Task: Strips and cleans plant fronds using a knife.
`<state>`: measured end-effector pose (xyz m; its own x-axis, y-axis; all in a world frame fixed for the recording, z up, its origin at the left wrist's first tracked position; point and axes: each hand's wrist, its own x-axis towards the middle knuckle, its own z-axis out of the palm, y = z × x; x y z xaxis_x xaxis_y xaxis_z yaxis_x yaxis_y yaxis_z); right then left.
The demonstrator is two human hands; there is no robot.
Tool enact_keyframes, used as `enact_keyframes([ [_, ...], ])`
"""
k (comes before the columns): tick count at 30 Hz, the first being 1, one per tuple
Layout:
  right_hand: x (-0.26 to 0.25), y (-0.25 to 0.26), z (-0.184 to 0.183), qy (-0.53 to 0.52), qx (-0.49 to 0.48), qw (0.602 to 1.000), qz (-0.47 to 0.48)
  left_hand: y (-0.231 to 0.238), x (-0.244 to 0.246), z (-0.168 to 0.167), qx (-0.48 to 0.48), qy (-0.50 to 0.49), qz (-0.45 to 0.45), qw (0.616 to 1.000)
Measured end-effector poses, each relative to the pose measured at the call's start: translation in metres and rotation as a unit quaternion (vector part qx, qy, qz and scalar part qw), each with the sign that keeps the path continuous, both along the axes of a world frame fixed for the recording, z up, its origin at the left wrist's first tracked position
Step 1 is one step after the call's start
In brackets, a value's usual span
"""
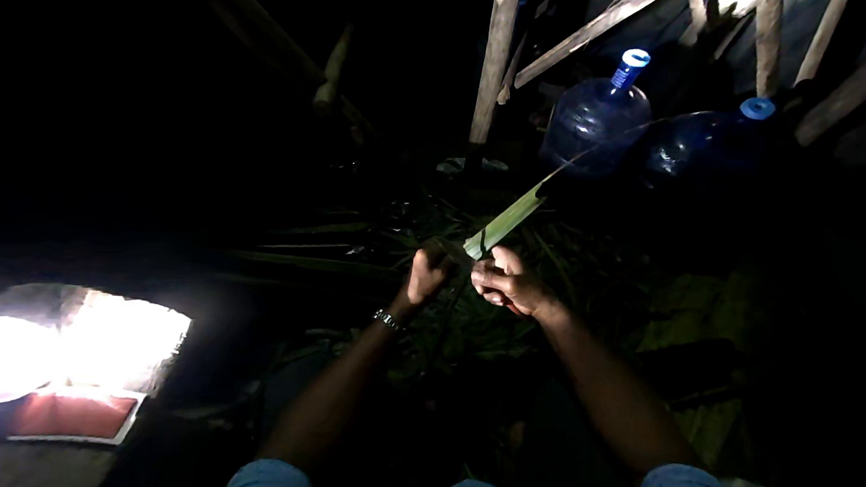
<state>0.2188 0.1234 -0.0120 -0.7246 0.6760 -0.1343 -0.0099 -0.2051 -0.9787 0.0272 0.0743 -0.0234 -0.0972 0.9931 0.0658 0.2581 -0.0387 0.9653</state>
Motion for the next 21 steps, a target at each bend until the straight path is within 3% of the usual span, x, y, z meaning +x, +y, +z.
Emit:
enact_keyframes([
  [4, -0.004, 0.000, -0.002, 0.015, 0.024, 1.000, 0.008, -0.002, 0.003, 0.000, -0.022, -0.121, -0.033, 0.992],
  [9, 0.007, 0.003, 0.004, 0.007, 0.097, 0.995, -0.037, -0.003, -0.001, 0.017, -0.116, -0.182, -0.064, 0.974],
  [16, 0.018, 0.011, 0.004, 0.035, 0.168, 0.973, -0.154, -0.003, -0.004, 0.018, -0.106, -0.165, -0.104, 0.975],
  [21, 0.012, 0.007, 0.004, 0.022, 0.168, 0.964, -0.204, -0.002, 0.001, 0.017, -0.097, -0.155, -0.083, 0.980],
])
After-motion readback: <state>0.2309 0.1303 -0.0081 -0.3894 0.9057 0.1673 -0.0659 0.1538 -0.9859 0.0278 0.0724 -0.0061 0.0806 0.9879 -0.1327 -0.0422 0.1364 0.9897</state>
